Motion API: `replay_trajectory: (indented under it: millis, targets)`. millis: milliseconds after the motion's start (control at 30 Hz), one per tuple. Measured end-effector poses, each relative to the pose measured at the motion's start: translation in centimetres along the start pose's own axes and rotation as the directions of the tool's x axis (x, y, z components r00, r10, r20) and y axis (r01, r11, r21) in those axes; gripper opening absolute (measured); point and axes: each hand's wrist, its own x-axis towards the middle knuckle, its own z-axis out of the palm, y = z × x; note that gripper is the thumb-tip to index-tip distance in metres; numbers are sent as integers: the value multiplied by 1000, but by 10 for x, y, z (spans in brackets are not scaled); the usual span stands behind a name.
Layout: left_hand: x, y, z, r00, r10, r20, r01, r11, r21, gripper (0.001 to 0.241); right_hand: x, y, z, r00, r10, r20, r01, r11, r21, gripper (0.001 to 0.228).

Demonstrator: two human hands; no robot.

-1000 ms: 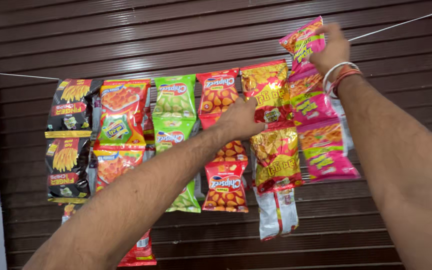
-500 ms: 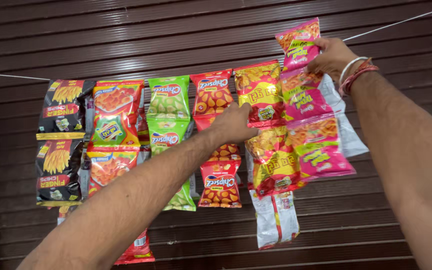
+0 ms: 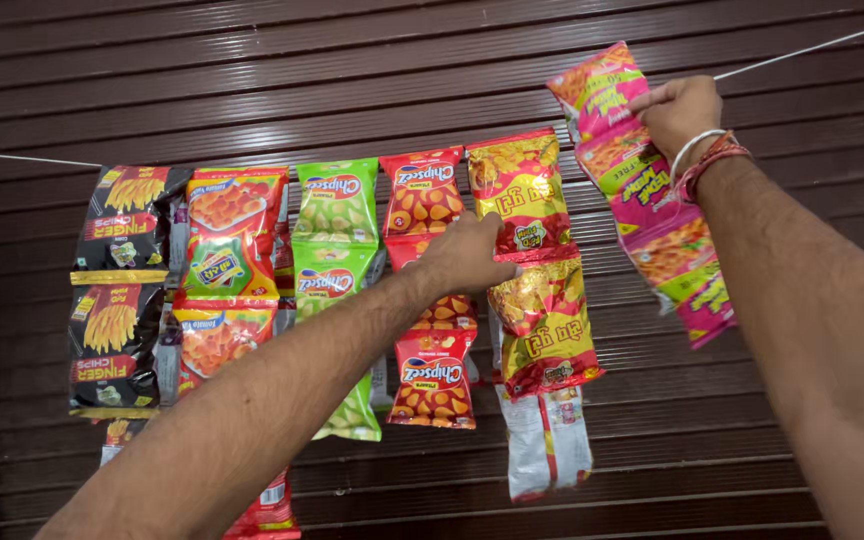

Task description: The person picks up various snack packets from a glass counter and a chair, then hangs them one by one on a string stretched across a brown shutter. The person handles multiple snack types and adjusts their positions on the string.

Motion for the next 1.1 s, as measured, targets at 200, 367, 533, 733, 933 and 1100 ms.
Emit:
replay_trajectory:
  millis: [200,367,533,733,933,1100]
  targets:
    - [-2,5,-1,999,14,40,-13,1000,-5,79,1,-10,11,914,95,396,-254,893,372,37]
    - [-1,15,-6,998,-10,60,12,999,-42,76,4,-26,5,910,153,385,-258,937,235,43]
    - [3,9,10,1000,-9,18,9,1000,-1,76,-2,-3,-15,958,96,271,-224,840,494,46]
    - [0,-3,7,1000,19,6,-19,998,-57,72,-10,46,-71,971,167,172,-229,859,459,49]
    - [20,0,13,1000,13,-7,-13,999,-43,71,11,137,-77,863,309,401,-341,940,11,26]
    - [-2,-2,13,999,33,-13,-33,999,-19,67,-35,118,-74,982,33,185,76,832,-550,33]
